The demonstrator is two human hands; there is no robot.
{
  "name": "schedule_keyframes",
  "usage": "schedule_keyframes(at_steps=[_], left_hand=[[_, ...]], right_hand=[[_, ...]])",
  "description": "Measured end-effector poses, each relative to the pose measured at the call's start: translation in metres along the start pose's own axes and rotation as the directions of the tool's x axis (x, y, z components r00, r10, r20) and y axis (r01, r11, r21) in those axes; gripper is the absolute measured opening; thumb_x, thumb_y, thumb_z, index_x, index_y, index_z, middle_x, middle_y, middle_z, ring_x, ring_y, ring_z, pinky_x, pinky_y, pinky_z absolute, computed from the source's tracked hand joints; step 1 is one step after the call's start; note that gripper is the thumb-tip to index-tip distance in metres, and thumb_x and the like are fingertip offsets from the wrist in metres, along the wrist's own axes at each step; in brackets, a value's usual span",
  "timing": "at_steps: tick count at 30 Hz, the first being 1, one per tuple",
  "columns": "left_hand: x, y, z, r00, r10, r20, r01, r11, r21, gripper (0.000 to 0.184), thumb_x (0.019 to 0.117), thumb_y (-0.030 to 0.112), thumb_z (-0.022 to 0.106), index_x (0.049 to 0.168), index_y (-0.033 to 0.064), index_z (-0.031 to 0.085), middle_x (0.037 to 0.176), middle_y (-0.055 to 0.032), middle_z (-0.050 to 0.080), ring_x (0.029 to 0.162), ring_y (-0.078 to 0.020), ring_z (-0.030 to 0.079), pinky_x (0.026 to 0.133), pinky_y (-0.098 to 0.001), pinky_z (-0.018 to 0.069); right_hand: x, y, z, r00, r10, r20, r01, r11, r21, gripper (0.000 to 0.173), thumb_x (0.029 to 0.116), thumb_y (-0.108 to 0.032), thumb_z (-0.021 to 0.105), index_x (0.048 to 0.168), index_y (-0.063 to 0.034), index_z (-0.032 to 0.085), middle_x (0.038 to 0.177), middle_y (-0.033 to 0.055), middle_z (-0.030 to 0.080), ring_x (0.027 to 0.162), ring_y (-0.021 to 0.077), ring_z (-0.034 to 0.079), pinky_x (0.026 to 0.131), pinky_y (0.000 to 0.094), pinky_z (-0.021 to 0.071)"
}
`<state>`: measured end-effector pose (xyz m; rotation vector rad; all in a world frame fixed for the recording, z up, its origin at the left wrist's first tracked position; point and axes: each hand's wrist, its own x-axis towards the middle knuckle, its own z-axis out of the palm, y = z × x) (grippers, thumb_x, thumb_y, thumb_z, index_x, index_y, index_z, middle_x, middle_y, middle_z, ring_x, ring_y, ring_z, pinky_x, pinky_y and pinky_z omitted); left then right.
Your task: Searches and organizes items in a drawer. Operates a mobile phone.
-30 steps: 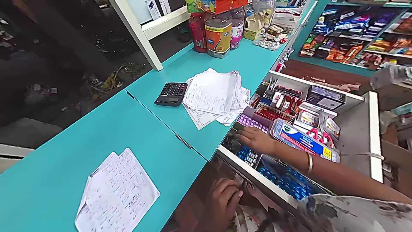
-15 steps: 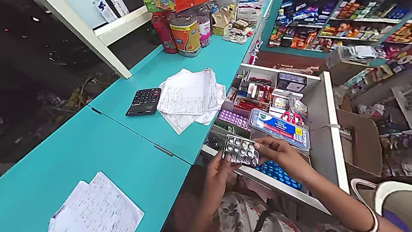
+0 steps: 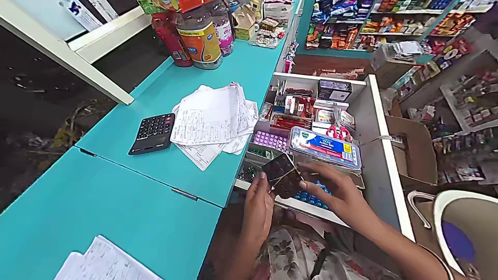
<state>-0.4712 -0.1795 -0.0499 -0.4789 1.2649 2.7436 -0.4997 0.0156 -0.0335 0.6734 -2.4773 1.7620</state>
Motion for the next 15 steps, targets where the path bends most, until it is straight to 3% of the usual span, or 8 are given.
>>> schedule_keyframes(at_steps=[2,4,6,8,10,12,15], left_hand=[[0.001,-0.003,0.001,1.000,-0.025,-0.019,0.025,1.000,-0.002,0.037,0.1121,0.017,0.030,0.137,-0.0027,0.047,0.117,-0.0141,0.068,0.108,-0.0226,0.070,0.096,-0.0423,0.0569],[0.004,-0.005,0.001,0.998,-0.049,-0.037,0.050,0.998,0.025,0.038,0.1121,0.016,0.030,0.142,-0.0025,0.043,0.121,-0.0142,0.067,0.109,-0.0226,0.069,0.097,-0.0426,0.0566],[0.005,-0.008,0.002,0.998,-0.062,-0.023,0.063,0.997,0.051,0.040,0.1123,0.019,0.029,0.144,-0.0018,0.040,0.122,-0.0128,0.066,0.110,-0.0212,0.068,0.096,-0.0416,0.0563],[0.005,-0.010,0.003,0.995,-0.036,0.095,0.026,0.994,0.104,0.046,0.1116,0.027,0.030,0.147,-0.0014,0.035,0.126,-0.0094,0.064,0.112,-0.0165,0.066,0.097,-0.0371,0.0553],[0.006,-0.013,0.001,0.966,0.007,0.259,-0.051,0.985,0.164,0.065,0.1057,0.029,0.051,0.152,-0.0042,0.020,0.134,-0.0082,0.057,0.118,-0.0119,0.062,0.101,-0.0323,0.0529],[0.008,-0.012,0.004,0.963,-0.010,0.269,-0.037,0.985,0.171,0.083,0.0937,0.017,0.071,0.153,-0.0053,0.017,0.132,-0.0115,0.059,0.116,-0.0143,0.063,0.101,-0.0319,0.0536],[0.013,-0.010,0.009,0.975,-0.065,0.213,0.023,0.981,0.194,0.077,0.0893,0.007,0.071,0.151,-0.0053,0.026,0.124,-0.0104,0.063,0.107,-0.0128,0.067,0.094,-0.0303,0.0566]], right_hand=[[0.000,0.000,-0.001,0.986,0.165,0.011,-0.165,0.977,0.139,0.034,0.0960,-0.019,0.069,0.125,-0.0008,0.069,0.121,0.0087,0.069,0.105,0.0114,0.070,0.090,0.0249,0.0604],[0.000,-0.001,-0.003,0.973,0.228,0.026,-0.228,0.950,0.212,0.028,0.0943,-0.014,0.070,0.119,-0.0013,0.072,0.116,0.0060,0.071,0.101,0.0104,0.071,0.087,0.0240,0.0609],[0.001,-0.006,-0.003,0.962,0.266,0.060,-0.272,0.921,0.279,0.033,0.0902,-0.009,0.073,0.122,-0.0010,0.067,0.110,0.0027,0.073,0.097,0.0089,0.071,0.083,0.0233,0.0607],[0.002,-0.009,0.000,0.952,0.287,0.106,-0.306,0.883,0.356,0.036,0.0877,-0.006,0.075,0.122,-0.0015,0.065,0.102,-0.0002,0.073,0.090,0.0074,0.071,0.079,0.0226,0.0602],[0.003,-0.009,0.002,0.940,0.301,0.158,-0.340,0.841,0.421,0.035,0.0872,-0.004,0.075,0.121,-0.0021,0.065,0.097,-0.0012,0.073,0.086,0.0073,0.070,0.079,0.0228,0.0599],[0.003,-0.010,0.004,0.935,0.312,0.168,-0.354,0.828,0.435,0.030,0.0876,-0.004,0.075,0.116,-0.0028,0.067,0.096,-0.0012,0.074,0.086,0.0071,0.071,0.079,0.0226,0.0597],[0.002,-0.005,0.006,0.957,0.268,0.113,-0.290,0.884,0.366,0.026,0.0883,-0.013,0.077,0.113,-0.0050,0.072,0.110,0.0014,0.069,0.099,0.0080,0.068,0.083,0.0227,0.0603]])
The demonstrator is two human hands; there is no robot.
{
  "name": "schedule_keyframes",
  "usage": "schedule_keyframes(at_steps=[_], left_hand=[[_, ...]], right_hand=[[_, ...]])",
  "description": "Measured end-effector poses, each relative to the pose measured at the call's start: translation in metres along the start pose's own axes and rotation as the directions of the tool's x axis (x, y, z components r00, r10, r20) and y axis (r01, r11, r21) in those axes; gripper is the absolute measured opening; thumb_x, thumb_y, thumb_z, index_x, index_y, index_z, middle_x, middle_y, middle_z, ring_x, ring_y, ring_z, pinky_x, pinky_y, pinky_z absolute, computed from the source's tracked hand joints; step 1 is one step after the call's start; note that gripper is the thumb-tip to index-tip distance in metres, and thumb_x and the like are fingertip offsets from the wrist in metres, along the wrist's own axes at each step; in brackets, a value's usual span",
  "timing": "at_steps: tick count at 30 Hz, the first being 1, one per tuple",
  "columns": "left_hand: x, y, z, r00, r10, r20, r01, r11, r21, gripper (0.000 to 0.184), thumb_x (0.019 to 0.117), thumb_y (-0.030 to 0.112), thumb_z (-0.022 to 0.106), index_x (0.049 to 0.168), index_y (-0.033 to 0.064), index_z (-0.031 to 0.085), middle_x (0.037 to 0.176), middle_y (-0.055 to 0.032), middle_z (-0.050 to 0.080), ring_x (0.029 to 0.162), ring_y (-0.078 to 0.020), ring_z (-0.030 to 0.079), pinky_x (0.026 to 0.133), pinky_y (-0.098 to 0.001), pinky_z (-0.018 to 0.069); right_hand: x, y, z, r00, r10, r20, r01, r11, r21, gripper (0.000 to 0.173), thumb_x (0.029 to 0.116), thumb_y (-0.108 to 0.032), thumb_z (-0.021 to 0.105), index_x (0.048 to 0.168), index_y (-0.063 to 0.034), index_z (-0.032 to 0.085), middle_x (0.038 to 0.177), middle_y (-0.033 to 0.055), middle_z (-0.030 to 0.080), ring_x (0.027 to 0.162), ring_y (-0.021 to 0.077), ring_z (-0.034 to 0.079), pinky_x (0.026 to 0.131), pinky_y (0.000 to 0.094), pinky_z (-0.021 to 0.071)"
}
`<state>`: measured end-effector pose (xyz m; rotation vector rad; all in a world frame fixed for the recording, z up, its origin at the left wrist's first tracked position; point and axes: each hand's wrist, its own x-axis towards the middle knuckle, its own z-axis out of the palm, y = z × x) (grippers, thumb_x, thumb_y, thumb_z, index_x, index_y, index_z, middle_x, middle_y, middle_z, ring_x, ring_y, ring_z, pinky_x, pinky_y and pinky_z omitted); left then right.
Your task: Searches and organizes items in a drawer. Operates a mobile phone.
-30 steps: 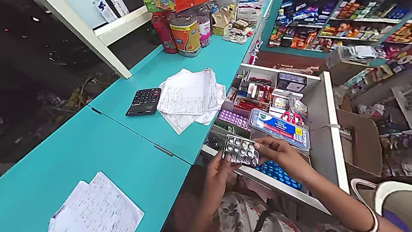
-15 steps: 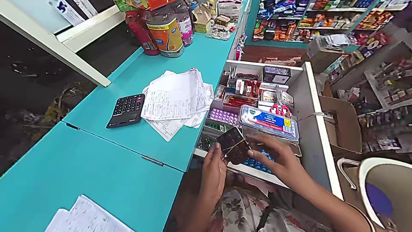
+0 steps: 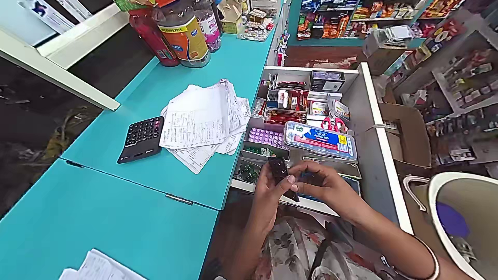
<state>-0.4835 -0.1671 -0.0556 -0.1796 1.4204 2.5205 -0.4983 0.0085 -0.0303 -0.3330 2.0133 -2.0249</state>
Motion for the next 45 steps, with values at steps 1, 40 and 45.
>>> schedule_keyframes(at_steps=[1,40,45], left_hand=[[0.002,0.000,0.000,1.000,-0.005,0.010,0.005,1.000,-0.015,0.073,0.0904,0.007,0.069,0.150,-0.0055,0.028,0.123,-0.0092,0.064,0.105,-0.0118,0.067,0.093,-0.0298,0.0568],[-0.015,-0.013,-0.015,0.969,-0.096,0.228,0.113,0.992,-0.060,0.083,0.0884,0.010,0.073,0.152,-0.0037,0.022,0.131,-0.0066,0.061,0.113,-0.0116,0.064,0.098,-0.0310,0.0546],[-0.040,-0.035,-0.006,0.997,0.021,0.077,-0.038,0.972,0.233,0.117,0.0902,0.017,0.076,0.157,-0.0054,-0.017,0.164,-0.0287,0.017,0.145,-0.0223,0.042,0.113,-0.0377,0.0467]], right_hand=[[0.000,0.001,-0.001,1.000,-0.026,0.005,0.026,1.000,-0.017,0.027,0.0889,-0.014,0.078,0.113,-0.0050,0.072,0.114,0.0029,0.067,0.104,0.0093,0.067,0.086,0.0235,0.0608],[-0.005,-0.002,-0.005,0.995,0.071,0.069,-0.068,0.996,-0.049,0.024,0.0930,-0.017,0.070,0.114,-0.0062,0.068,0.100,-0.0012,0.073,0.086,0.0080,0.072,0.073,0.0241,0.0625],[-0.003,0.019,-0.024,0.946,0.245,0.213,-0.236,0.969,-0.067,0.045,0.0951,-0.030,0.071,0.132,-0.0085,0.057,0.115,-0.0008,0.071,0.103,0.0088,0.069,0.088,0.0259,0.0594]])
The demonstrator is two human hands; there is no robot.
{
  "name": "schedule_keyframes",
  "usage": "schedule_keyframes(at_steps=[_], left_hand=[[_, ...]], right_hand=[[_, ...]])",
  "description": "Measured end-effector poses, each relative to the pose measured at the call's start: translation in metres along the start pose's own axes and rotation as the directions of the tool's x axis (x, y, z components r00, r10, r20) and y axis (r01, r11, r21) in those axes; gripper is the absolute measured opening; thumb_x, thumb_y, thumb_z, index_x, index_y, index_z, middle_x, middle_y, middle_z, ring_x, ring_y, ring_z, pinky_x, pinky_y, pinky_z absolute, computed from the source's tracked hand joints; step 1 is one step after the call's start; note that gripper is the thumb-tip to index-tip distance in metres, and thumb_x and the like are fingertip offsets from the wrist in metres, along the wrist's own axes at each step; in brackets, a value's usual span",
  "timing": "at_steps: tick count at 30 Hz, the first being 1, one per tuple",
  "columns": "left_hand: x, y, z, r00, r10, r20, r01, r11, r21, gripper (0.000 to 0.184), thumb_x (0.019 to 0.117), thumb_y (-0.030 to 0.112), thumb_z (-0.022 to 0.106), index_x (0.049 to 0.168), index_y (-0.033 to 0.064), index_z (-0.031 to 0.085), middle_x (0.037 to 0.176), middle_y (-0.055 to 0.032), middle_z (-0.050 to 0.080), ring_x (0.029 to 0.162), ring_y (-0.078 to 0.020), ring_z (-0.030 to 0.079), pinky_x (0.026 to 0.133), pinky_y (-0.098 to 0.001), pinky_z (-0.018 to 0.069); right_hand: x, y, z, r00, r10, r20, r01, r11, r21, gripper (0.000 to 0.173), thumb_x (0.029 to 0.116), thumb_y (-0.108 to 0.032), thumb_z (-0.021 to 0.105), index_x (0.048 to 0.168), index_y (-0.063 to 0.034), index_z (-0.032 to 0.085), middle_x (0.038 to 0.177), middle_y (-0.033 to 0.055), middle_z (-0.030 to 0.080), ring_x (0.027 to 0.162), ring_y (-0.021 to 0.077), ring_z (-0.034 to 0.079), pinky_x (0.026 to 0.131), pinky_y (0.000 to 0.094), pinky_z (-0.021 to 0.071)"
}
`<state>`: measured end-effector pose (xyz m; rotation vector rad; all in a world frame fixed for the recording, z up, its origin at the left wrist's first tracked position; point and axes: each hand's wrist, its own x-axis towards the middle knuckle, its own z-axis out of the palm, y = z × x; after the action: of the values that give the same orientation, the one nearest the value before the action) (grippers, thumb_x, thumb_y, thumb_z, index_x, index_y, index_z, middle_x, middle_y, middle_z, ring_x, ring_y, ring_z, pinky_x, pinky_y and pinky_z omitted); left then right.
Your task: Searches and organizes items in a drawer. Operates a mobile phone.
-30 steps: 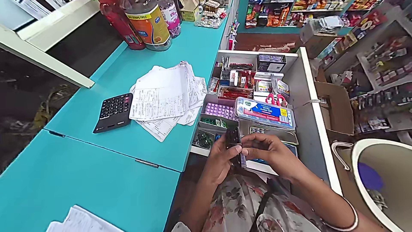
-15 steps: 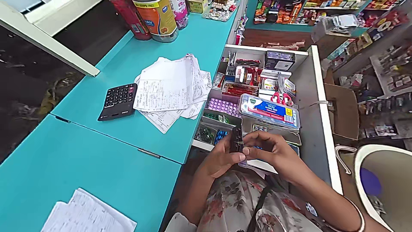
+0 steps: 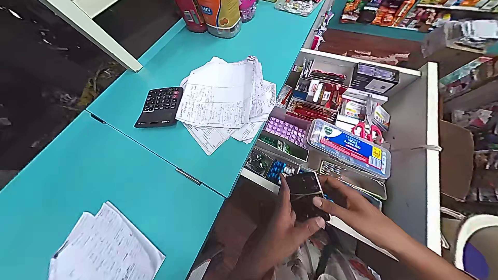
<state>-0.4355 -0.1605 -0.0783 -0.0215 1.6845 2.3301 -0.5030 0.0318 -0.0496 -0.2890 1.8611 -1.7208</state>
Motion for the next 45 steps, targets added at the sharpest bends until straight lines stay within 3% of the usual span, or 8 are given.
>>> schedule_keyframes(at_steps=[5,11,19,25,30,34,37,45], left_hand=[[-0.017,0.001,0.006,0.998,-0.030,-0.053,0.034,0.996,0.083,0.103,0.0936,0.020,0.072,0.158,-0.0120,-0.002,0.164,-0.0339,0.009,0.150,-0.0310,0.035,0.116,-0.0428,0.0437],[-0.028,-0.001,-0.016,1.000,-0.026,0.012,0.020,0.932,0.362,0.064,0.0998,0.023,0.065,0.149,-0.0095,0.042,0.149,-0.0250,0.049,0.135,-0.0247,0.055,0.110,-0.0392,0.0493],[-0.037,-0.006,-0.007,1.000,-0.004,0.026,-0.014,0.764,0.645,0.062,0.1008,0.031,0.064,0.150,-0.0019,0.047,0.153,-0.0183,0.049,0.141,-0.0194,0.050,0.114,-0.0337,0.0436],[-0.035,-0.009,-0.013,0.952,0.008,-0.305,0.005,0.999,0.041,0.076,0.1066,0.027,0.053,0.158,-0.0092,0.010,0.143,-0.0190,0.057,0.125,-0.0267,0.064,0.107,-0.0435,0.0534],[-0.041,0.000,-0.009,0.819,-0.268,-0.507,0.074,0.926,-0.371,0.032,0.1032,0.012,0.054,0.133,0.0025,0.051,0.115,-0.0068,0.071,0.101,-0.0173,0.072,0.089,-0.0394,0.0617],[-0.053,-0.004,-0.012,0.848,-0.242,-0.471,0.134,0.959,-0.250,0.024,0.1008,0.005,0.056,0.124,0.0031,0.062,0.108,-0.0051,0.073,0.096,-0.0134,0.072,0.088,-0.0334,0.0607],[-0.061,-0.004,-0.013,0.825,-0.241,-0.510,0.121,0.959,-0.258,0.022,0.1010,0.006,0.055,0.121,0.0044,0.064,0.105,-0.0042,0.075,0.093,-0.0131,0.073,0.085,-0.0331,0.0618],[-0.071,-0.003,-0.011,0.847,-0.195,-0.494,0.067,0.962,-0.265,0.022,0.1008,0.006,0.057,0.122,0.0048,0.062,0.107,-0.0047,0.074,0.094,-0.0130,0.073,0.086,-0.0323,0.0616]], right_hand=[[0.037,-0.007,-0.015,0.963,0.266,0.043,-0.269,0.956,0.120,0.035,0.0975,-0.015,0.064,0.130,-0.0074,0.056,0.105,0.0009,0.073,0.090,0.0097,0.072,0.080,0.0269,0.0613],[0.109,-0.025,0.001,0.853,0.504,0.139,-0.521,0.802,0.293,0.038,0.1083,-0.014,0.048,0.146,-0.0133,0.043,0.116,0.0105,0.067,0.090,0.0233,0.073,0.063,0.0396,0.0641],[0.184,-0.007,0.030,0.927,0.291,0.236,-0.219,0.932,-0.288,0.050,0.1028,-0.016,0.062,0.148,-0.0046,0.044,0.127,0.0194,0.062,0.083,0.0204,0.073,0.072,0.0356,0.0637],[0.150,-0.040,0.006,0.870,0.305,0.387,-0.167,0.922,-0.350,0.033,0.1010,-0.014,0.060,0.132,-0.0048,0.057,0.103,0.0094,0.067,0.071,0.0111,0.064,0.062,0.0291,0.0553],[0.107,-0.042,-0.003,0.582,0.378,0.720,-0.238,0.926,-0.294,0.030,0.1073,-0.023,0.053,0.122,0.0016,0.062,0.104,0.0087,0.070,0.088,0.0147,0.071,0.075,0.0361,0.0622],[0.148,-0.014,0.008,0.793,0.029,0.608,0.337,0.812,-0.477,0.034,0.1090,-0.021,0.047,0.100,0.0024,0.070,0.086,0.0103,0.066,0.079,0.0168,0.062,0.073,0.0356,0.0511],[0.185,0.019,0.030,0.693,-0.235,0.681,0.683,0.515,-0.518,0.019,0.1012,-0.005,0.056,0.108,0.0048,0.071,0.114,0.0216,0.069,0.113,0.0350,0.065,0.102,0.0465,0.0506],[0.232,0.024,0.106,0.811,0.124,0.571,0.487,0.397,-0.778,0.025,0.1020,-0.011,0.056,0.118,0.0035,0.069,0.122,0.0254,0.067,0.116,0.0414,0.063,0.095,0.0587,0.0490]])
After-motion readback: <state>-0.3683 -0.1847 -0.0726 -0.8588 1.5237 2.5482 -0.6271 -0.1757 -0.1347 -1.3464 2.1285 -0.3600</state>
